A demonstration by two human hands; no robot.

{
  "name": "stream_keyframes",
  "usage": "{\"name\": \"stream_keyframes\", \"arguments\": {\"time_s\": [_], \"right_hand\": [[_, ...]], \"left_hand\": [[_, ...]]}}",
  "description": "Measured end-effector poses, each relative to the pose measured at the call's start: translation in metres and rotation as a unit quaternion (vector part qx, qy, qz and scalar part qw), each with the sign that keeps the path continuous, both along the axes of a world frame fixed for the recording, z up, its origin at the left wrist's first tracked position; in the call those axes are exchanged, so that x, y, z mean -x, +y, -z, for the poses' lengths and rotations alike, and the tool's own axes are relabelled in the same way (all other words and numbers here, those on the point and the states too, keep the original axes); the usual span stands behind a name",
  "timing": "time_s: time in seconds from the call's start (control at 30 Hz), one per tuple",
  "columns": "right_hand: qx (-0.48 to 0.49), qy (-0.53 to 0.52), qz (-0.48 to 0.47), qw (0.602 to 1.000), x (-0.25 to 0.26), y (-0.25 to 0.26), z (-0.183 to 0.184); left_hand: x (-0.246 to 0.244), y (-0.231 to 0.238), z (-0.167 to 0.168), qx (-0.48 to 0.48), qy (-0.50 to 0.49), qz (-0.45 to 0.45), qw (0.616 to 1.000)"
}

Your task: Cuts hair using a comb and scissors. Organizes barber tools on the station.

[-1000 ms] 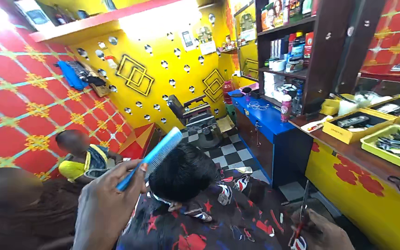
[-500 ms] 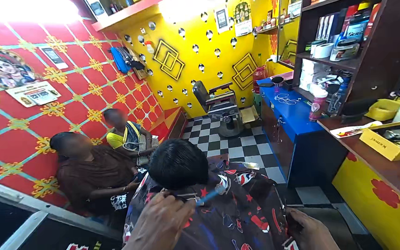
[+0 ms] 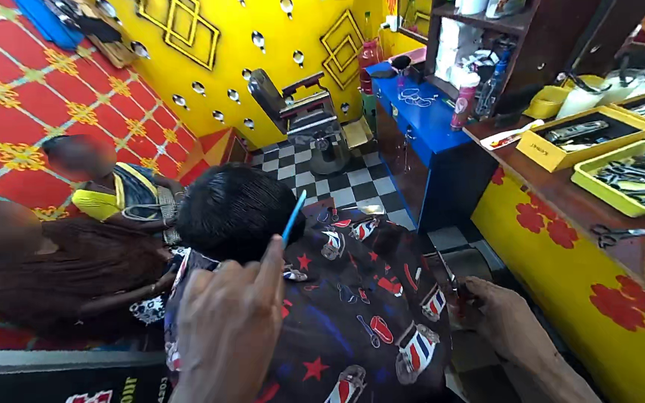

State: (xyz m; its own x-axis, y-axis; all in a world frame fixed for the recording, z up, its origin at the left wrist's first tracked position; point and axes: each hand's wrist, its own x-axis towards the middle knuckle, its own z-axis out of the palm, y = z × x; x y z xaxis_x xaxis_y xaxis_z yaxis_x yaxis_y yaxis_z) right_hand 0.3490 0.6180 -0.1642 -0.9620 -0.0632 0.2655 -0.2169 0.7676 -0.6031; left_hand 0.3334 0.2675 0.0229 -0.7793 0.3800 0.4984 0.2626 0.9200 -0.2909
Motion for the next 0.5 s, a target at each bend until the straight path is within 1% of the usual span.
{"name": "stream_keyframes", "arguments": {"time_s": [0.07,0.13,0.2,0.23,0.3,0.33,0.37,0.4,0.43,0.47,0.5], "right_hand": [[-0.003,-0.013,0.010,1.000,-0.001,0.005,0.003],[0.002,-0.021,0.005,1.000,0.006,0.012,0.008],[0.021,-0.030,-0.015,0.999,0.021,0.017,0.013],[0.026,-0.023,-0.028,0.999,0.031,0.020,0.015],[0.042,-0.006,-0.062,0.997,0.052,0.025,0.020],[0.052,-0.008,-0.081,0.995,0.062,0.027,0.021],[0.062,-0.014,-0.097,0.993,0.073,0.029,0.021],[0.073,-0.028,-0.109,0.991,0.082,0.030,0.022],[0.082,-0.046,-0.115,0.989,0.090,0.031,0.022],[0.087,-0.057,-0.121,0.987,0.096,0.031,0.022],[0.089,-0.067,-0.130,0.985,0.100,0.030,0.023]], "left_hand": [[0.002,0.003,0.018,0.052,-0.032,0.028,0.998],[0.007,0.001,0.012,0.054,-0.053,0.056,0.996],[0.011,-0.001,-0.005,0.022,-0.087,0.108,0.990],[0.011,-0.001,-0.012,-0.004,-0.123,0.145,0.982],[0.011,0.005,-0.022,-0.074,-0.234,0.221,0.944],[0.013,0.012,-0.026,-0.096,-0.245,0.237,0.935],[0.016,0.019,-0.032,-0.081,-0.191,0.221,0.953],[0.022,0.025,-0.042,-0.046,-0.111,0.188,0.975],[0.032,0.029,-0.054,-0.023,-0.046,0.150,0.987],[0.044,0.031,-0.064,-0.020,-0.011,0.116,0.993],[0.058,0.031,-0.073,-0.023,-0.006,0.088,0.996]]}}
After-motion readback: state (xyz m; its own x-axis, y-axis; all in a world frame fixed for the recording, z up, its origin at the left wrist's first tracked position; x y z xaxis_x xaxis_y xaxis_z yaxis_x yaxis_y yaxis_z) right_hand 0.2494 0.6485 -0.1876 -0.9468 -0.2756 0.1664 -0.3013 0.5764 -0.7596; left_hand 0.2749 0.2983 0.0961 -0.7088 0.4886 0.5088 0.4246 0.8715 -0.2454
